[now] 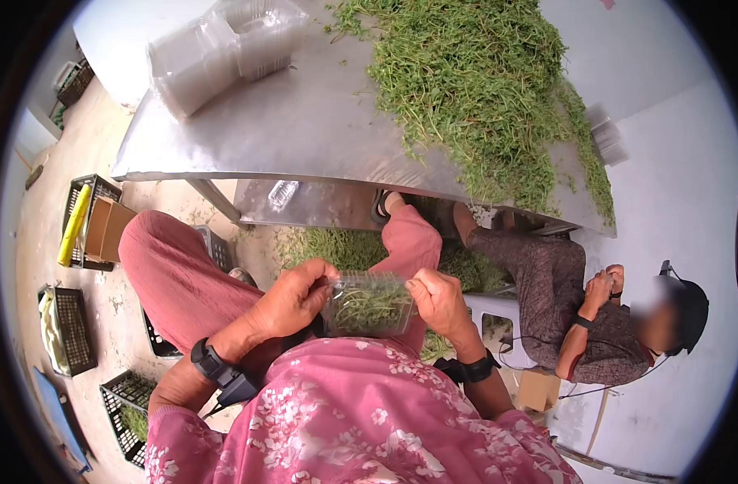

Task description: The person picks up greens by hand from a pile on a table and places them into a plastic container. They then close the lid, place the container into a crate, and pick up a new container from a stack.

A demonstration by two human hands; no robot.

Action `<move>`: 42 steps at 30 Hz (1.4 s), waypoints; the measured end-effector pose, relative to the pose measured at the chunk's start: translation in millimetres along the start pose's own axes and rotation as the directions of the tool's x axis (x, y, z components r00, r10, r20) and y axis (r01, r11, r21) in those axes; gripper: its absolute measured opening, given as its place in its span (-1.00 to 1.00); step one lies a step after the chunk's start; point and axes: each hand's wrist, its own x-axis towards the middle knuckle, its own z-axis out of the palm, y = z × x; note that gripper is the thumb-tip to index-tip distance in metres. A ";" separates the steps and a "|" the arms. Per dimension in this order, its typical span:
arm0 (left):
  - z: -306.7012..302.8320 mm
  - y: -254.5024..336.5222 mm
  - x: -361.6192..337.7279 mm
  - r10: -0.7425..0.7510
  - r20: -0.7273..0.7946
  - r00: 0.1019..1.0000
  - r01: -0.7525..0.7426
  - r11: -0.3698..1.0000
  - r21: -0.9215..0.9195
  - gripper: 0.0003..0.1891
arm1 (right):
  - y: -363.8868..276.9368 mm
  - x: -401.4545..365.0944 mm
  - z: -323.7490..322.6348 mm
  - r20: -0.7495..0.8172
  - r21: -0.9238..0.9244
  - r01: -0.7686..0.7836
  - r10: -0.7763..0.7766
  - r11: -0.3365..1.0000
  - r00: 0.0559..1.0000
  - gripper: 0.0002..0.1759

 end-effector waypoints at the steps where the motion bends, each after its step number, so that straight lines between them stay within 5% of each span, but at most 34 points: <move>1: 0.2 -0.7 0.0 -0.006 0.007 1.000 0.006 1.000 -0.017 -0.85 | -0.5 -0.5 0.1 -0.003 -0.001 0.002 -0.002 1.000 1.000 -0.71; 12: 7.9 -7.4 2.6 0.048 -0.057 0.997 -0.044 0.996 0.079 -0.77 | -3.3 -0.8 2.8 0.008 -0.010 -0.022 0.022 1.000 1.000 -0.70; 27: 3.5 -18.9 2.7 -0.083 0.027 0.996 0.087 0.919 -0.384 -0.91 | 2.6 7.0 5.0 0.006 0.028 -0.065 0.065 0.997 0.998 -0.68; 42: 10.9 -15.4 4.9 -0.018 -0.117 0.993 0.012 0.999 -0.051 -0.85 | 13.7 -3.2 18.0 0.007 0.024 -0.067 0.067 0.997 0.998 -0.68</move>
